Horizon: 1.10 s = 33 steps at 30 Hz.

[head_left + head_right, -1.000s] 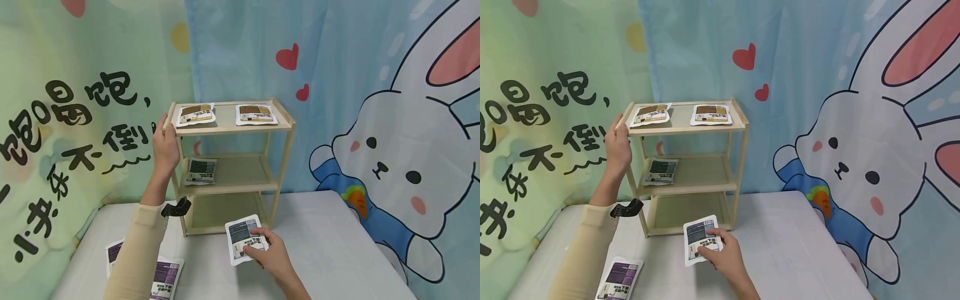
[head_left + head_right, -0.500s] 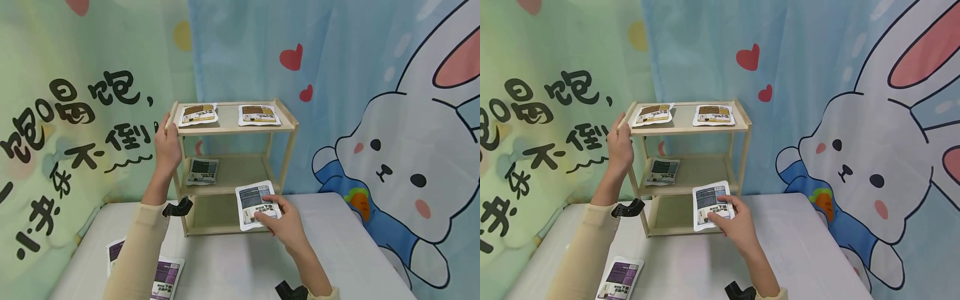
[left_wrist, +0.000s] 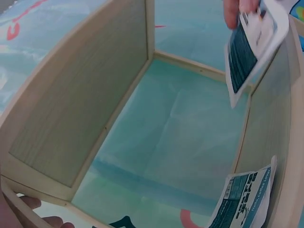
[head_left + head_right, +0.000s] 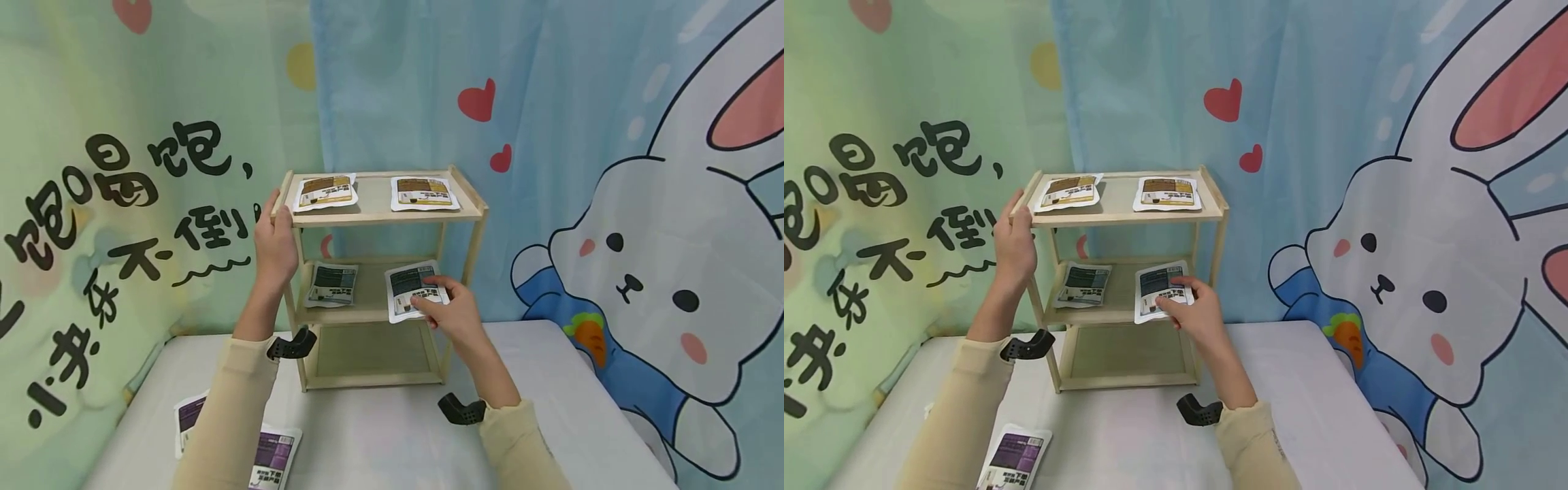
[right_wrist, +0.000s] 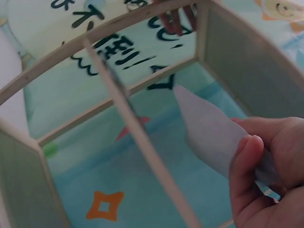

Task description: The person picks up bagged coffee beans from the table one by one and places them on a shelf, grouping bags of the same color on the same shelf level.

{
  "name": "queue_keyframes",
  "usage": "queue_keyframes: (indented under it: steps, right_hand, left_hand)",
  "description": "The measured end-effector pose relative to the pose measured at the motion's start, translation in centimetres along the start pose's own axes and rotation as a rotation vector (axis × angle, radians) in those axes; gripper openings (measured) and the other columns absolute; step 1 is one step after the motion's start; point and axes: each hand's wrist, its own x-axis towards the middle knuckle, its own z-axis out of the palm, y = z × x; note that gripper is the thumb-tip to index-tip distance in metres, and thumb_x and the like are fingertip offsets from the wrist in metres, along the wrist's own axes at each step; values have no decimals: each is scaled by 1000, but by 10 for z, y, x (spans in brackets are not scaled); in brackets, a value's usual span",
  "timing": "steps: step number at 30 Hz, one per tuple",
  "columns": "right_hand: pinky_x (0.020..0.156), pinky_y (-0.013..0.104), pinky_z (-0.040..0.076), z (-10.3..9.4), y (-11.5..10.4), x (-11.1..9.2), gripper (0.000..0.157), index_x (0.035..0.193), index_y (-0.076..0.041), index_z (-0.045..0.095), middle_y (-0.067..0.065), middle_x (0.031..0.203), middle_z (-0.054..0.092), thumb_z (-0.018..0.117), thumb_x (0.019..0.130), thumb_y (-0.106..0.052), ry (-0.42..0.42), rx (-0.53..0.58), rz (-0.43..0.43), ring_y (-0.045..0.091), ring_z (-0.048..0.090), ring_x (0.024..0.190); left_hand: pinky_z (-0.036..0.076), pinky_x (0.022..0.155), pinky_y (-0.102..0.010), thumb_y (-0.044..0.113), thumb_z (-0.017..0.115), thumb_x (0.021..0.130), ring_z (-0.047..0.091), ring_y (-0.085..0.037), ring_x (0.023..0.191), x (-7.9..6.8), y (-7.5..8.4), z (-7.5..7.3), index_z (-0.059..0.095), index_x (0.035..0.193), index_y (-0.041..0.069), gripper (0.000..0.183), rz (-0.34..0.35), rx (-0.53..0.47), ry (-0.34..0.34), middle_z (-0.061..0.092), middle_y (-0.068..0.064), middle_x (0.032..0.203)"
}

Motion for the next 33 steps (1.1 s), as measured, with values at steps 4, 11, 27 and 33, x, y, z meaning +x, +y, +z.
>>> queue_keyframes:
  steps: [4,11,27,33]
  right_hand:
    - [52,25,46,1,4,7,49,133,2,51,19,141,34,70,88,-5,7,3,4,12,52,52]
    - [52,24,49,8,6,16,45,129,2,53,18,147,32,70,87,-5,62,-13,-9,11,55,48]
    - [48,24,45,30,11,27,40,129,-2,54,12,67,60,66,91,-10,239,-216,26,9,52,43]
    - [50,29,47,29,12,25,44,135,-2,49,6,61,57,63,94,-12,270,-212,43,10,51,43]
  left_hand:
    - [34,105,-39,24,32,101,37,-23,134,-2,2,1,35,151,7,53,5,-19,4,38,-19,148]
    - [36,104,-39,25,32,101,40,-22,132,-3,1,0,34,151,9,53,-15,-16,2,38,-18,148]
    - [36,103,-39,25,31,102,41,-23,132,0,0,-3,33,152,9,52,-19,-21,-4,39,-18,148]
    - [35,105,-39,27,31,101,40,-22,133,-1,-2,-1,33,152,9,54,-23,-19,-10,39,-18,148]
